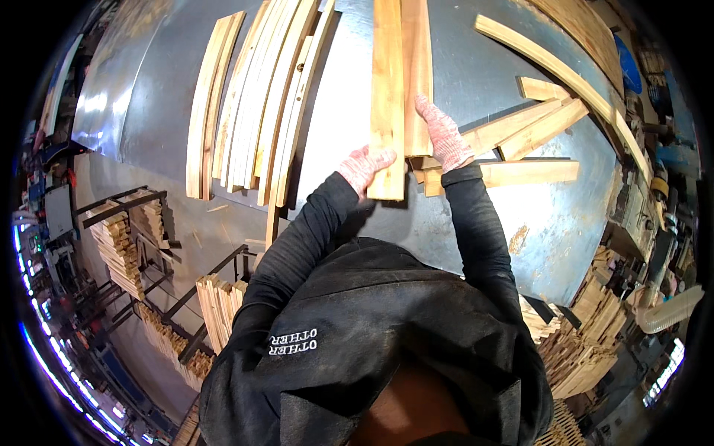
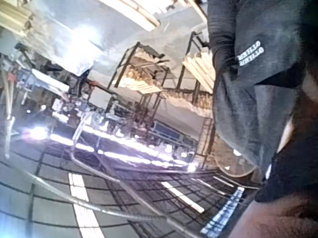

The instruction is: The person repeatedly picks up thin wooden planks from a metal table and stacks them into a neat pile. They handle the planks one at a time or in small groups, aligning them carefully before adding them to the growing stack.

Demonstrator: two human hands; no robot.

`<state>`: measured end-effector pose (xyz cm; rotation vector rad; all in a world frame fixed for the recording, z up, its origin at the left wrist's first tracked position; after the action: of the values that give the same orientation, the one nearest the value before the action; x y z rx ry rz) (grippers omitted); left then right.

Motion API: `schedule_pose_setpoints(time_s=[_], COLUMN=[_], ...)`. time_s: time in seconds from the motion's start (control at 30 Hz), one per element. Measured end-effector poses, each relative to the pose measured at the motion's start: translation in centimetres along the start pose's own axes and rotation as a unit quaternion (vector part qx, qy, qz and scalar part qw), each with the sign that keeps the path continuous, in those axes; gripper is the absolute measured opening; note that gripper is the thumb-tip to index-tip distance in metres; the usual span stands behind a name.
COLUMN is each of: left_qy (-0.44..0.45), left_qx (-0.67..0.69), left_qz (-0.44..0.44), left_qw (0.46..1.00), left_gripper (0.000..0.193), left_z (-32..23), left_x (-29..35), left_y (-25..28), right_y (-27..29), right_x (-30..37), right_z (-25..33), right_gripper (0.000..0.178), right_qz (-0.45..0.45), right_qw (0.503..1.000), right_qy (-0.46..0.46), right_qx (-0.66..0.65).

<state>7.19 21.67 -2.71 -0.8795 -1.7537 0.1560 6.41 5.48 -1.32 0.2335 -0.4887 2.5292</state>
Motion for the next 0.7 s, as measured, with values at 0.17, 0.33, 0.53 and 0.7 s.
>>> schedule_pose_setpoints(time_s=[0.17,0.33,0.53,0.7], left_qy=[-0.027,-0.024,-0.076,-0.056], left_qx=[-0.078,-0.169,-0.188,-0.358], left_qz=[-0.074,-0.162,-0.204,-0.291], left_qw=[0.994,0.972,0.958,0.886], left_gripper=[0.041,0.048,0.045,0.046], left_z=[-0.5,1.4,0.9,-1.6], left_x=[-3.9,-5.2,-4.1,-1.4], left_y=[4.5,3.5,5.9,7.0], right_y=[-4.4,9.5,28.6,25.6], right_x=[3.5,4.2,4.8,4.7], right_z=[0.2,7.3,7.5,9.2], right_gripper=[0.062,0.087,0.102,0.068], right_qz=[0.265,-0.202,-0.449,-0.284], right_qw=[0.808,0.789,0.674,0.592], right_qy=[0.0,0.218,-0.106,-0.068], right_qx=[0.525,0.538,0.577,0.751])
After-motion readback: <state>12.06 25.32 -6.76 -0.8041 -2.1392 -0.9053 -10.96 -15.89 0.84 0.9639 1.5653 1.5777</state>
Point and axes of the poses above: each hand's wrist, its own x-axis away from the middle knuckle, its own y-axis out of the back of the hand, z = x × y, the point moved 10 cm from there along -x, towards the middle knuckle, and after that the axes turned 15 degrees about y, right-handed, at the moved point
